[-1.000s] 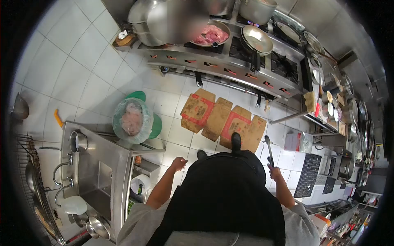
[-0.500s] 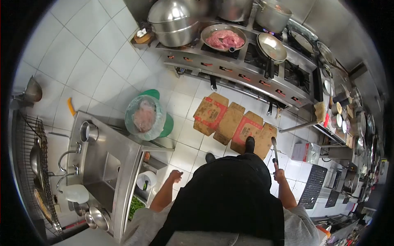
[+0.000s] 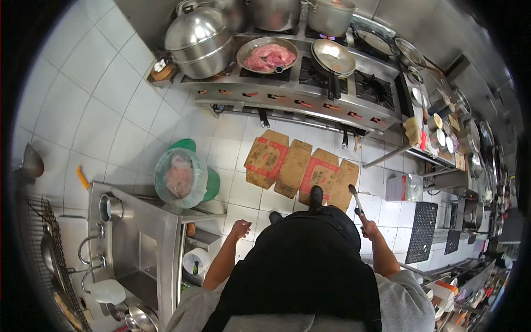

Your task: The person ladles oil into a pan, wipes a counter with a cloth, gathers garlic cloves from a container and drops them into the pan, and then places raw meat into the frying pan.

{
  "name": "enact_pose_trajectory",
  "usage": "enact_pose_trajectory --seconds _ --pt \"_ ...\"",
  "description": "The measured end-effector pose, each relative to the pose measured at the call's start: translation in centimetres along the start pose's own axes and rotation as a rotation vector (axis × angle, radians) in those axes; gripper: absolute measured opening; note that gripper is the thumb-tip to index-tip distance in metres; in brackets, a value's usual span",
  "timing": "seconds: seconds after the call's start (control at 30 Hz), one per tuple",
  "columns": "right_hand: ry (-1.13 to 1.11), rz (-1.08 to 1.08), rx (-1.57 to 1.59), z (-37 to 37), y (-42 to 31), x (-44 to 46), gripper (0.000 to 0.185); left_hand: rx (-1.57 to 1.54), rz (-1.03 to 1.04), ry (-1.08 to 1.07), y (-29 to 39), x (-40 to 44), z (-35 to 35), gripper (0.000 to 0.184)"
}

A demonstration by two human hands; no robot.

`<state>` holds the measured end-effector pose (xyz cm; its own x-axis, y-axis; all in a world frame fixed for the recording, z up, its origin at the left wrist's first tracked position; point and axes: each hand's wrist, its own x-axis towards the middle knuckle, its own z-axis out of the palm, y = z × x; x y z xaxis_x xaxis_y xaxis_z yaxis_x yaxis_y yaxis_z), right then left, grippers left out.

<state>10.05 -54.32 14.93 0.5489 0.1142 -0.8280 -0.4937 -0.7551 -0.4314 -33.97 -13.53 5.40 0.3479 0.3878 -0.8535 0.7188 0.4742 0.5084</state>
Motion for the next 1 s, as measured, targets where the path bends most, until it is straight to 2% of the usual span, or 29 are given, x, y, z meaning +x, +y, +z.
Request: enact_pose_trajectory --seconds 0.1,0.2,0.3,0.43,0.53,0.63,0.8,0.83,0.9,0.97,1.0 --pt "-0.068 -0.037 0.142 0.0 1.4 -0.3 0.062 0.002 0.005 -0.018 0.5 0.5 -0.7 0.024" --pt "-0.146 -0.072 0.188 0.1 1.9 0.2 0.06 0.09 -0.017 0.064 0.8 -0.3 -1.3 0.022" --pt "-0.168 0.052 0.188 0.0 1.1 2.0 0.059 0.038 -0.083 0.084 0.0 -0.5 -1.9 0.021" --pt "-0.149 0.031 0.199 -1.0 -1.4 4.8 0.054 -0.041 -0.268 0.007 -1.5 0.4 -1.6 0.022" --pt "-0.191 -0.033 0.277 -1.8 -3.7 7.0 0.048 0.116 -0.157 0.068 0.9 -2.7 1.0 0.025" --pt "-0.288 -0.061 0.246 -2.9 -6.6 8.6 0.05 0.366 0.138 -0.04 -0.9 -0.3 2.5 0.026" --pt "-0.402 -0.009 0.272 -5.0 -9.3 12.2 0.043 0.336 0.101 0.028 5.3 -0.7 8.7 0.025" --pt "-0.377 0.009 0.242 -5.8 -9.4 13.1 0.043 0.34 0.154 0.028 6.8 -1.1 9.9 0.025" --pt "-0.33 0.047 0.179 -7.1 -10.0 14.1 0.043 0.288 0.131 0.068 9.9 -1.7 12.6 0.026" --pt "-0.321 0.07 0.223 -8.7 -9.8 15.7 0.043 0.171 -0.018 0.142 13.6 -1.5 15.4 0.026" --pt "-0.314 0.084 0.241 -9.7 -9.2 16.8 0.043 0.162 0.002 0.141 14.7 -1.3 16.4 0.026"
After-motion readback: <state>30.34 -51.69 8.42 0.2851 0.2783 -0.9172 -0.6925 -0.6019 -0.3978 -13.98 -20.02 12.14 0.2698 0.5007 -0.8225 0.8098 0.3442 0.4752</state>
